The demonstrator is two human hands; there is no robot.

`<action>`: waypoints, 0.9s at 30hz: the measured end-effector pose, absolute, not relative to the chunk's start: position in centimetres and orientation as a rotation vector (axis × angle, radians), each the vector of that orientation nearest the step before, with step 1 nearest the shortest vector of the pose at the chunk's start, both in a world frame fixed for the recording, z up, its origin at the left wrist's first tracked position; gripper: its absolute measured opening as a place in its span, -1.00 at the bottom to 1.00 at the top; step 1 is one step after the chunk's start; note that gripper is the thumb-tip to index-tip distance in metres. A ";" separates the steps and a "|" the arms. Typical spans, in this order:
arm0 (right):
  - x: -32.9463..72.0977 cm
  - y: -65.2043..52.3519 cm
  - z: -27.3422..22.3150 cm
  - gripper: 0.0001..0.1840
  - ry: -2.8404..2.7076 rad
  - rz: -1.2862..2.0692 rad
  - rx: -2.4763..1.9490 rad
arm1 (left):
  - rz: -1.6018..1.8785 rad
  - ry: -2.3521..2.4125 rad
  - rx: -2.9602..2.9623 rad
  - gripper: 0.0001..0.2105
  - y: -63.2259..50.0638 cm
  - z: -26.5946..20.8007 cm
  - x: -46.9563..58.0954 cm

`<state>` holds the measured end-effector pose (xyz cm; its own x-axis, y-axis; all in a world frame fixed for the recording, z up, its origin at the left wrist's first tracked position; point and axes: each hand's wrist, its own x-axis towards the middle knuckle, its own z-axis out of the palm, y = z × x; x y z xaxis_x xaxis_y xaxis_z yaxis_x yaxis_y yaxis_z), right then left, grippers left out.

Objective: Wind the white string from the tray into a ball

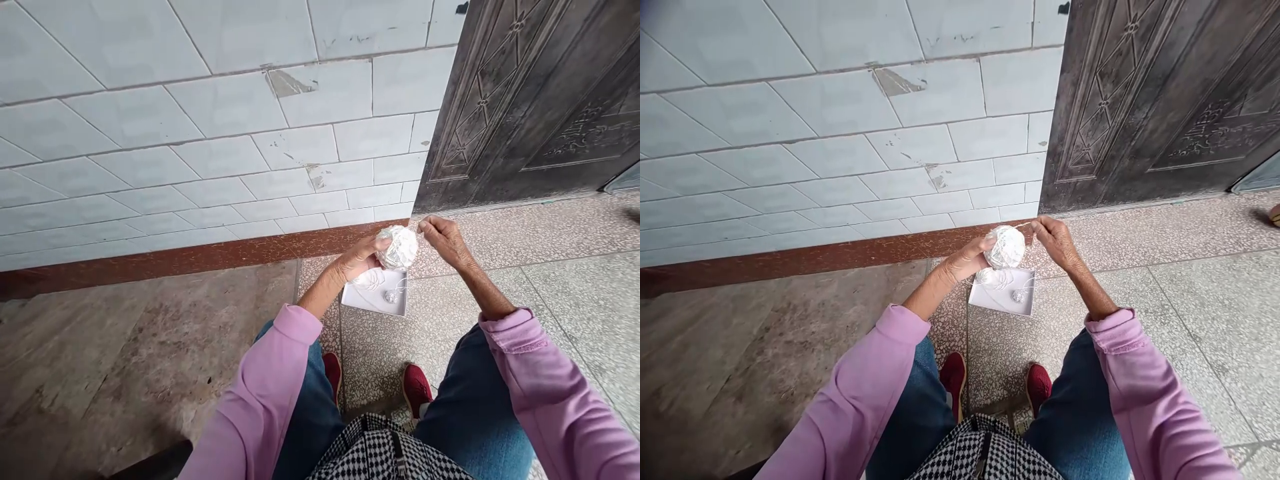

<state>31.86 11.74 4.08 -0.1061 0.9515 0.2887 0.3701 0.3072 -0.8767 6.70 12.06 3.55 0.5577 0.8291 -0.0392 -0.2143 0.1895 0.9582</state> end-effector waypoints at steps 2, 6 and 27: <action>31.2 11.9 3.2 -0.37 -1.724 0.844 -1.207 | 0.734 0.598 1.064 -0.33 12.0 4.0 6.8; 28.1 11.3 1.7 -0.59 -1.917 0.961 -1.268 | 0.863 0.663 0.977 -0.28 12.4 4.6 6.8; 29.2 11.8 3.6 -0.34 -1.714 0.976 -1.163 | 0.743 0.636 1.115 -0.28 12.1 4.0 5.6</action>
